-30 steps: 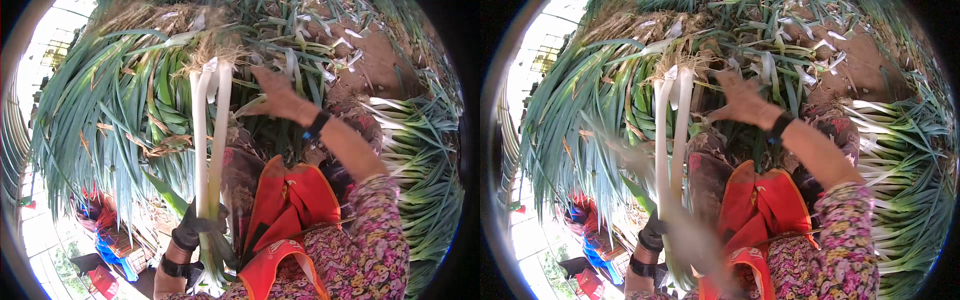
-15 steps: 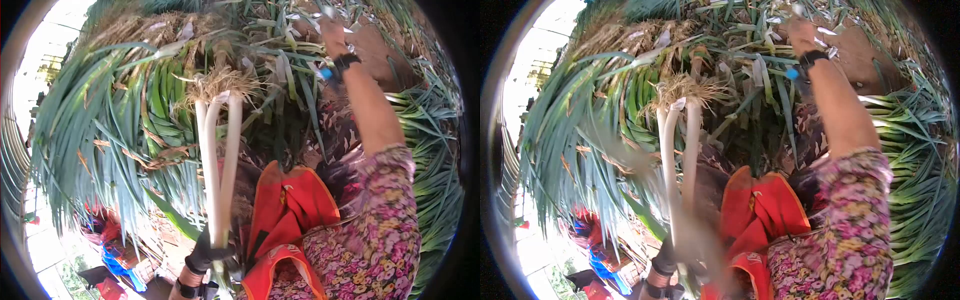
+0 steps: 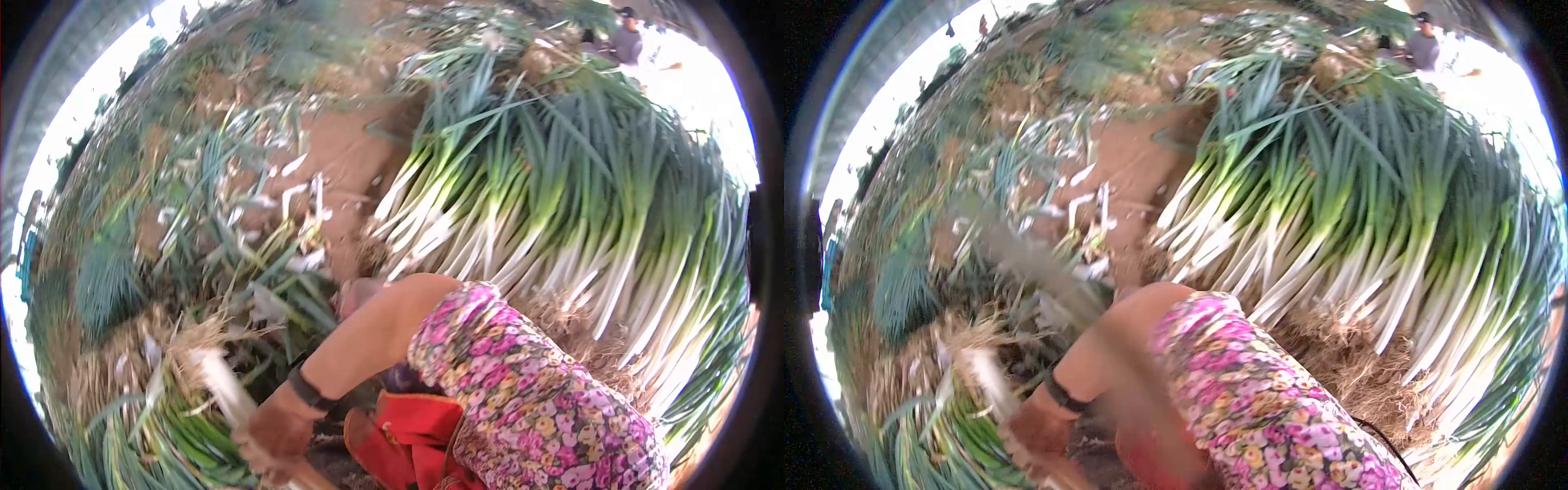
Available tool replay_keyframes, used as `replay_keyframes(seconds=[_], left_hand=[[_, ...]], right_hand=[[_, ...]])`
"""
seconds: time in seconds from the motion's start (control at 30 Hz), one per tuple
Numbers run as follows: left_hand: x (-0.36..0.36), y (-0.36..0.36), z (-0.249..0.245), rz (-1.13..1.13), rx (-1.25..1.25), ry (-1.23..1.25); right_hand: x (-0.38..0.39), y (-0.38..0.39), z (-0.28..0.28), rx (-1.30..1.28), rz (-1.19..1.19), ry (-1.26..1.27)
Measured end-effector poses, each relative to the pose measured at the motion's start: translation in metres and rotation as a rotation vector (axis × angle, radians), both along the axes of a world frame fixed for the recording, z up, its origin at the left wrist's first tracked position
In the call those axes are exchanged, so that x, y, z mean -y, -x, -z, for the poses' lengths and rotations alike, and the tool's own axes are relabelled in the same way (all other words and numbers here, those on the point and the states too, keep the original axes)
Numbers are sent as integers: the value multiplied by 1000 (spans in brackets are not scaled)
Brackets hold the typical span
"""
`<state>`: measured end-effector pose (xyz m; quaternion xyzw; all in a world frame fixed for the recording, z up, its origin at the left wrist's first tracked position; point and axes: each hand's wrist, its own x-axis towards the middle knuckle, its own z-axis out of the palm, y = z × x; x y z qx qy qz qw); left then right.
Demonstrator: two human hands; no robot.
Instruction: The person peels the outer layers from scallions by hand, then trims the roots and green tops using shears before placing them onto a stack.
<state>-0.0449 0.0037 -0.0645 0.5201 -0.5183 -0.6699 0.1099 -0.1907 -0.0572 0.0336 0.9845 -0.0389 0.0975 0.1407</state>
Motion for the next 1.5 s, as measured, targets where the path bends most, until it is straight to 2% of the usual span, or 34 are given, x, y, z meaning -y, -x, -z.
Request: replay_keyframes(seconds=[0.17, 0.33, 0.47, 0.53, 0.57, 0.63, 0.7, 0.73, 0.77, 0.8, 0.87, 0.93, 0.97, 1.0, 1.03, 1.07, 1.13, 1.17, 1.2, 1.27, 1.3, 1.33, 1.37, 1.43, 1.47, 1.5], left_hand=[[24, 72, 2, 183, -36, 49], [26, 113, -1, 306, -82, 85], [28, 124, 2, 355, -113, 104], [29, 118, 3, 362, -116, 112], [28, 113, 4, 356, -104, 108], [25, 97, 9, 339, -63, 94], [26, 73, 19, 303, 12, 69], [25, 58, 26, 268, 52, 55], [25, 40, 33, 233, 106, 37], [24, 19, 40, 194, 166, 22], [20, -31, 52, 104, 309, -19], [10, -83, 61, -13, 440, -72], [3, -111, 63, -67, 505, -104], [-6, -137, 63, -115, 570, -130], [-18, -163, 60, -164, 631, -156], [-31, -185, 55, -211, 684, -183], [-60, -227, 39, -285, 770, -236], [-74, -243, 31, -311, 802, -260], [-84, -255, 26, -333, 819, -281], [-101, -270, 18, -361, 836, -322], [-107, -275, 15, -369, 833, -327], [-110, -276, 14, -361, 823, -323], [-110, -273, 17, -365, 796, -248], [-96, -282, 34, -474, 764, -199], [-89, -293, 45, -522, 714, -150], [-76, -303, 47, -539, 699, -106]], right_hand=[[30, 75, -38, 60, 365, -26], [36, 226, -103, 282, 972, 130], [-23, 375, -181, 497, 1548, 356], [-77, 420, -187, 621, 1805, 415], [-106, 421, -176, 629, 1983, 341], [-138, 439, -109, 902, 1959, 334], [-147, 493, -6, 1064, 1989, -522], [-142, 492, 80, 1435, 1766, -396], [-140, 466, 117, 1768, 1780, -727], [-138, 437, 135, 1758, 2114, -719], [-178, 419, 190, 2140, 2122, -1356], [-195, 437, 251, 2602, 2015, -1153], [-181, 417, 201, 2757, 2115, -1013], [-190, 419, 191, 2128, 2288, -1257], [-172, 423, 199, 2621, 2096, -1066], [-162, 415, 191, 2554, 1997, -898], [-149, 429, 194, 2596, 1703, -1224], [-137, 429, 184, 2454, 1987, -1326], [-134, 429, 187, 2306, 1946, -1465], [-145, 409, 193, 1958, 1876, -1434], [-156, 391, 180, 1702, 1805, -1546], [-181, 390, 212, 1523, 1481, -1514], [-191, 365, 191, 1127, 1579, -1451], [-229, 341, 236, 1539, 1625, -2051], [-235, 321, 221, 1546, 1493, -2232], [-240, 305, 221, 1511, 1456, -2298]])
